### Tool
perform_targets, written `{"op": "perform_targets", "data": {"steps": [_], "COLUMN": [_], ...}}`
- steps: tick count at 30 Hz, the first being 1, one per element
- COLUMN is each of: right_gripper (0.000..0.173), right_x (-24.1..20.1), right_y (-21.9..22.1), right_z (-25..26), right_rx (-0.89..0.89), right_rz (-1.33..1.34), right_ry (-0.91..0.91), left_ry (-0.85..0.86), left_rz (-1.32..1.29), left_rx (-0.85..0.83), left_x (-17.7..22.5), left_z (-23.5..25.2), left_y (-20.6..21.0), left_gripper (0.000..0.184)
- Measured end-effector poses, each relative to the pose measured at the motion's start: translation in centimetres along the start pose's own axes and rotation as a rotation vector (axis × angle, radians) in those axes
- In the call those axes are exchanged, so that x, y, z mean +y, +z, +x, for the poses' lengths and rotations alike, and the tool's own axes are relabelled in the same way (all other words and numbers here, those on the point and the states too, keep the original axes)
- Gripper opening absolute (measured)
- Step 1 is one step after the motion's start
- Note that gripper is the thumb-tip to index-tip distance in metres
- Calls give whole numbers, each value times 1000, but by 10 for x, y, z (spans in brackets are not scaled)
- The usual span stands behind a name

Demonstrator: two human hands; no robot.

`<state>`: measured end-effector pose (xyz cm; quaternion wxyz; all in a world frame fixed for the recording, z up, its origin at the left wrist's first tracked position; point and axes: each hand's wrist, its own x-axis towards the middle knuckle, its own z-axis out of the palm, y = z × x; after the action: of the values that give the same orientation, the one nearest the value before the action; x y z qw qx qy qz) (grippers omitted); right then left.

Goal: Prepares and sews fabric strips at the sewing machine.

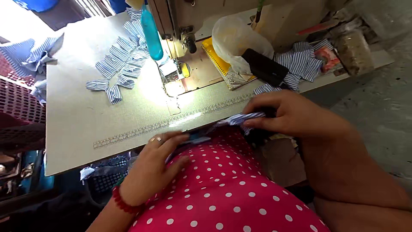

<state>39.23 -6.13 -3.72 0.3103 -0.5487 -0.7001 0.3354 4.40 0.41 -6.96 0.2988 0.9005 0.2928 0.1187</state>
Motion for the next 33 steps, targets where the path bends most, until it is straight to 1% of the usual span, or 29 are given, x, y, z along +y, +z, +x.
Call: {"op": "perform_targets", "data": {"steps": [2,3,4,5,6,7,10,12,14,15,16,18,19,20,22,24,25,27,28,30,31,33], "right_gripper": [12,13,14,15,16,16,13,11,7,6,7,9,10,10,10,10,10,13,20,43,46,33], "right_x": [-20,-27,-31,-32,-30,-26,-9,-3,-2,-3,-5,-10,-12,-15,-19,-19,-19,-16,-15,-10,-8,-5], "right_y": [28,39,48,52,54,54,56,54,53,53,55,57,57,57,56,54,55,60,63,67,67,67], "right_z": [15,20,24,27,28,28,24,23,25,27,29,33,36,39,43,47,47,46,45,40,35,23], "right_rx": [-43,-71,-102,-141,-185,-226,-291,-228,-132,-109,-94,-91,-102,-114,-126,-110,-88,2,49,88,86,67], "right_rz": [-35,-41,-46,-55,-65,-64,-96,-106,-83,-68,-56,-43,-39,-44,-70,-95,-115,-174,-212,-289,-285,-152], "right_ry": [-126,-152,-155,-138,-109,-83,12,61,50,22,-23,-122,-156,-177,-198,-197,-176,-85,-25,74,112,160], "left_ry": [103,133,138,119,87,59,16,-19,-67,-79,-79,-49,-10,39,146,210,214,176,140,36,-12,-70], "left_rz": [-104,-193,-287,-366,-423,-466,-567,-536,-424,-368,-342,-379,-445,-506,-539,-504,-497,-544,-592,-693,-743,-839], "left_rx": [59,73,83,85,79,81,95,69,-20,-66,-91,-49,2,64,189,223,205,130,97,71,71,80], "left_x": [19,23,24,22,19,14,-5,-16,-24,-25,-24,-19,-15,-10,-2,0,-1,-4,-6,-8,-9,-10], "left_z": [29,39,46,49,48,45,28,16,8,6,5,11,15,20,28,30,30,28,27,23,22,20], "left_y": [7,13,18,20,20,19,14,14,14,15,15,16,17,19,23,24,24,24,25,27,27,26], "left_gripper": [64,63,51,33,19,14,15,14,20,27,39,59,61,55,30,12,8,13,15,20,23,31]}}
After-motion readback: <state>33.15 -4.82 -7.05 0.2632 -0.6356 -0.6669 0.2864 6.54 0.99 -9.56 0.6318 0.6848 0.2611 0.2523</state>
